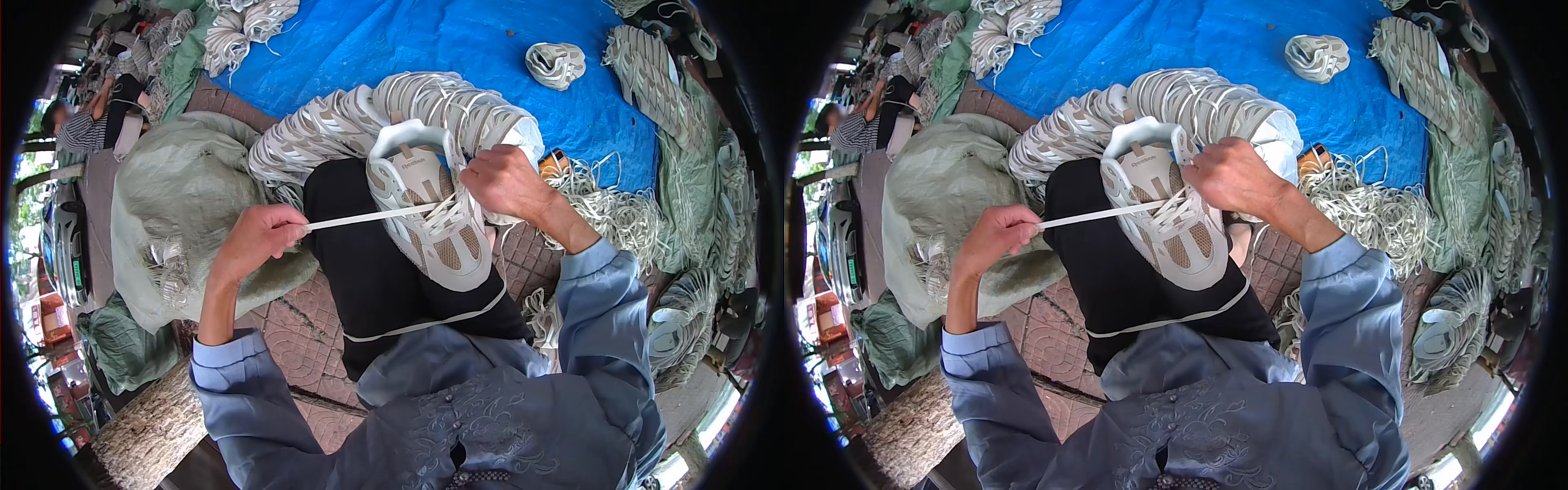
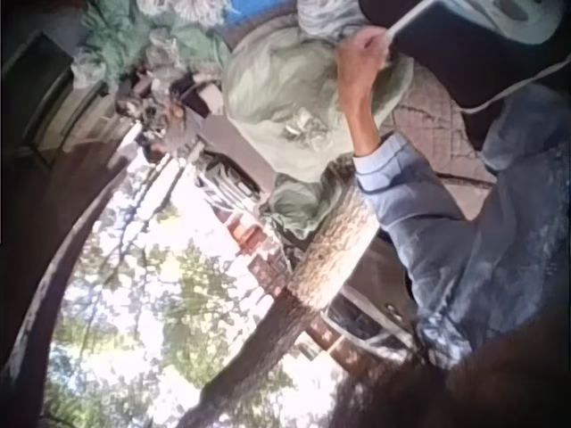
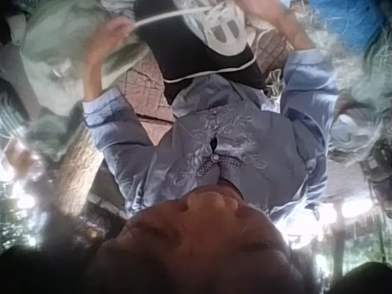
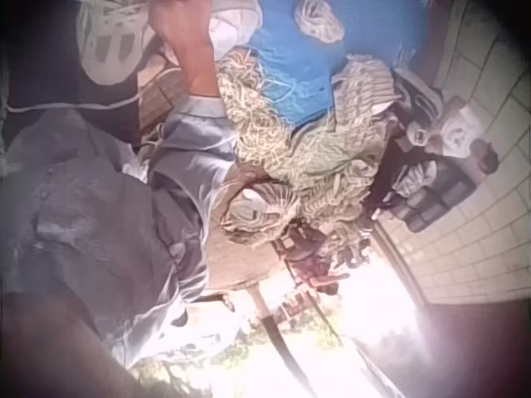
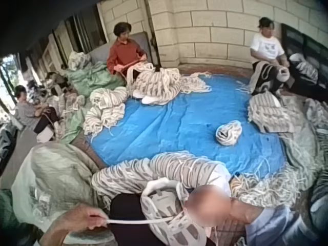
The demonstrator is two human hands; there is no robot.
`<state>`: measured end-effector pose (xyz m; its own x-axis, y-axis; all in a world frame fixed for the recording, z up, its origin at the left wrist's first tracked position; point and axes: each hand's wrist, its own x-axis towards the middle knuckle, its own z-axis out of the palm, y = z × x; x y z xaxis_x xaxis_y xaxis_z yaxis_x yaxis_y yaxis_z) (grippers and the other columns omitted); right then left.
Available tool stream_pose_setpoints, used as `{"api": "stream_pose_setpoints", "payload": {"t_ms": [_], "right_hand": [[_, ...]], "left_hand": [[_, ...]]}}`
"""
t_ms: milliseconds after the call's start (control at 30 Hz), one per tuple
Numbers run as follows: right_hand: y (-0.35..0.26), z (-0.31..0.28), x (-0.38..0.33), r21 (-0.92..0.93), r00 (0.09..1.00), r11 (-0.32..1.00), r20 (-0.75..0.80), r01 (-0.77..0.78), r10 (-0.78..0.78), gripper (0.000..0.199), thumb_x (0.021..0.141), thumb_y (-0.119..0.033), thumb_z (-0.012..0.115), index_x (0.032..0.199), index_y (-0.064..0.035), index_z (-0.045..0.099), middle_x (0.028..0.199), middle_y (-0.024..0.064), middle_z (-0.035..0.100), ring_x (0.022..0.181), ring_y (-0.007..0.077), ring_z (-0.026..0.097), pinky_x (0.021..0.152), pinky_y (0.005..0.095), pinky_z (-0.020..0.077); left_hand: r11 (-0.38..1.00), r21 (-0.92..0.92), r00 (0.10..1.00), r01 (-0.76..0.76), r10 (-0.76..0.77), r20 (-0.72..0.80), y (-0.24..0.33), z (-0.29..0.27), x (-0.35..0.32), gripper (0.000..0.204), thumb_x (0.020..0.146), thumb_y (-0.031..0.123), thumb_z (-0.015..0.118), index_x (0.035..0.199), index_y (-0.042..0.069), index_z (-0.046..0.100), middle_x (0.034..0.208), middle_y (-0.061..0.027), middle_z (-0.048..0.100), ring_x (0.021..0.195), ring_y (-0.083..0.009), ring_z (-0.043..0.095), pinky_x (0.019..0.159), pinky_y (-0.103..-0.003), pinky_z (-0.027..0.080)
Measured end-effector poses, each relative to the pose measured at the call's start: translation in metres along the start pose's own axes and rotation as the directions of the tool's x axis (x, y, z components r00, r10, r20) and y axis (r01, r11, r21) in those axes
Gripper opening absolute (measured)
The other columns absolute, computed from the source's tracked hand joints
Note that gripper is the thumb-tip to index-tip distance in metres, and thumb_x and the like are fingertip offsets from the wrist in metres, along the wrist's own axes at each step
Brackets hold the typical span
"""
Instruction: The person threads a long white shoelace through the eyelets of a white sneaker held on their lap. They pull the lace through repeatedly, tightening and adjusting the laces across the shoe's tongue.
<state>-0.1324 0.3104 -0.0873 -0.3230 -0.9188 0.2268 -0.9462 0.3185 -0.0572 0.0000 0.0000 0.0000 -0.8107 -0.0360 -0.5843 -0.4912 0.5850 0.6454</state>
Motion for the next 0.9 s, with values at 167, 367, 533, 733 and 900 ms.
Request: {"api": "stream_pose_setpoints", "payload": {"t_ms": [167, 367, 533, 733, 900], "right_hand": [[0.016, 0.036, -0.019, 0.283, 0.921, 0.9, -0.111, -0.331, 0.374, 0.009, 0.066, -0.011, 0.058, 0.062, -0.0045, 0.053, 0.056, 0.005, 0.058, 0.054, 0.0235, 0.059, 0.048, 0.0316, 0.0452], [0.039, 0.052, -0.048, 0.825, 0.552, 0.077, 0.302, -0.56, 0.777, 0.012, 0.067, -0.001, 0.052, 0.072, 0.0, 0.064, 0.057, 0.0061, 0.06, 0.045, 0.0087, 0.053, 0.04, 0.0204, 0.0385], [0.042, 0.058, -0.046, 0.905, 0.564, -0.21, 0.398, -0.37, 0.723, 0.013, 0.071, -0.001, 0.054, 0.081, 0.003, 0.061, 0.07, 0.01, 0.063, 0.054, 0.0126, 0.058, 0.049, 0.0203, 0.0422], [0.047, 0.049, -0.047, 0.923, 0.616, -0.367, 0.358, -0.119, 0.701, 0.026, 0.068, 0.001, 0.056, 0.094, 0.0045, 0.06, 0.084, 0.0129, 0.063, 0.068, 0.0159, 0.059, 0.063, 0.0239, 0.045], [0.045, 0.056, -0.049, 0.892, 0.587, -0.45, 0.383, -0.036, 0.713, 0.026, 0.069, 0.0, 0.057, 0.095, 0.0041, 0.06, 0.086, 0.0124, 0.063, 0.067, 0.0143, 0.058, 0.064, 0.0236, 0.0458]], "left_hand": [[0.999, 0.02, 0.994, 0.032, -0.03, -0.107, -0.014, 0.006, 0.0, 0.008, 0.078, 0.007, 0.056, 0.077, 0.002, 0.061, 0.057, 0.0012, 0.05, 0.05, -0.0039, 0.043, 0.044, -0.019, 0.034], [0.989, 0.044, 0.988, 0.142, -0.139, -0.066, -0.048, 0.003, -0.034, 0.009, 0.077, 0.008, 0.057, 0.071, 0.002, 0.061, 0.052, 0.0015, 0.048, 0.047, -0.0049, 0.042, 0.043, -0.02, 0.033], [0.951, -0.272, 0.985, 0.146, -0.114, 0.13, -0.07, 0.009, -0.031, 0.015, 0.079, 0.008, 0.055, 0.089, -0.002, 0.059, 0.056, -0.0011, 0.049, 0.045, -0.0071, 0.043, 0.043, -0.021, 0.035], [0.184, -0.824, 0.844, -0.536, 0.118, -0.523, -0.044, -0.005, -0.049, 0.03, 0.081, 0.011, 0.056, 0.107, -0.002, 0.049, 0.061, -0.0028, 0.05, 0.049, -0.0088, 0.038, 0.049, -0.023, 0.037], [0.154, -0.607, 0.626, -0.78, 0.16, -0.763, -0.052, -0.051, -0.079, 0.022, 0.082, 0.012, 0.056, 0.1, 0.003, 0.051, 0.078, -0.0048, 0.052, 0.056, -0.0087, 0.039, 0.05, -0.022, 0.035]]}}
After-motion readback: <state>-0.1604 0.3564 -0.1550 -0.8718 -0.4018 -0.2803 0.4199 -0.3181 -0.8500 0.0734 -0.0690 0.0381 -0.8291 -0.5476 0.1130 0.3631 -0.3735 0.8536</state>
